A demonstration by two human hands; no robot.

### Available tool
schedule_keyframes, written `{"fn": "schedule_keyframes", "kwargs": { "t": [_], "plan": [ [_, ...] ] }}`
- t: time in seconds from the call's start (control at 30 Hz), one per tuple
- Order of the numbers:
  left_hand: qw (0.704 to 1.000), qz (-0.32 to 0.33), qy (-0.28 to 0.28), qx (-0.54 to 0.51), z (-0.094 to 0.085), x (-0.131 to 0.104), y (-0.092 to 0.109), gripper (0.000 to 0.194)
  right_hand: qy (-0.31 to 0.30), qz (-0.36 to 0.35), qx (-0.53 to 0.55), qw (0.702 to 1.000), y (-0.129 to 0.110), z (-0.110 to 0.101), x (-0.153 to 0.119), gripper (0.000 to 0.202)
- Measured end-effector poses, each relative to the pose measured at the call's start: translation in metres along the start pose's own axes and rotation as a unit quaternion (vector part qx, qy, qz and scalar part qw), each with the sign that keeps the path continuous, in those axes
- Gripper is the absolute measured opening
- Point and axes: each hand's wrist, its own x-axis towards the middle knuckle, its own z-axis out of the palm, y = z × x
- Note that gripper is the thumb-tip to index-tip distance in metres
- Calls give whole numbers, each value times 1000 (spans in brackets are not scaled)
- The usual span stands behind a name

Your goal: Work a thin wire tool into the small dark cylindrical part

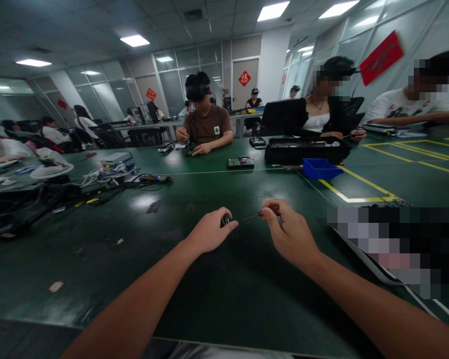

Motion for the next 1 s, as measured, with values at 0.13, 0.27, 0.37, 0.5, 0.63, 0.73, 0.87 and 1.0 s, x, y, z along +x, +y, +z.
{"fn": "schedule_keyframes", "kwargs": {
  "t": [0.13,0.27,0.37,0.5,0.63,0.73,0.87,1.0],
  "plan": [
    [996,62,-35,50,0,0,0,22,-1,-7,2,1000,-1,0,0,20],
    [989,74,-60,115,2,-1,-3,27,-2,-7,2,1000,-1,-1,-1,20],
    [980,65,-64,175,4,-3,-3,38,-2,-7,3,1000,-1,0,-1,20],
    [967,66,-66,237,9,-6,3,43,-1,-10,2,1000,-1,1,0,20],
    [961,69,-59,261,15,-5,7,43,0,-12,0,1000,-1,1,0,19],
    [967,70,-65,236,19,-6,5,33,0,-17,1,1000,-2,0,0,19],
    [977,67,-66,192,18,-6,4,30,-3,-18,-3,1000,-2,-1,0,19],
    [992,51,-23,117,6,-5,6,28,-3,-17,-8,1000,-2,-2,0,19]
  ]
}}
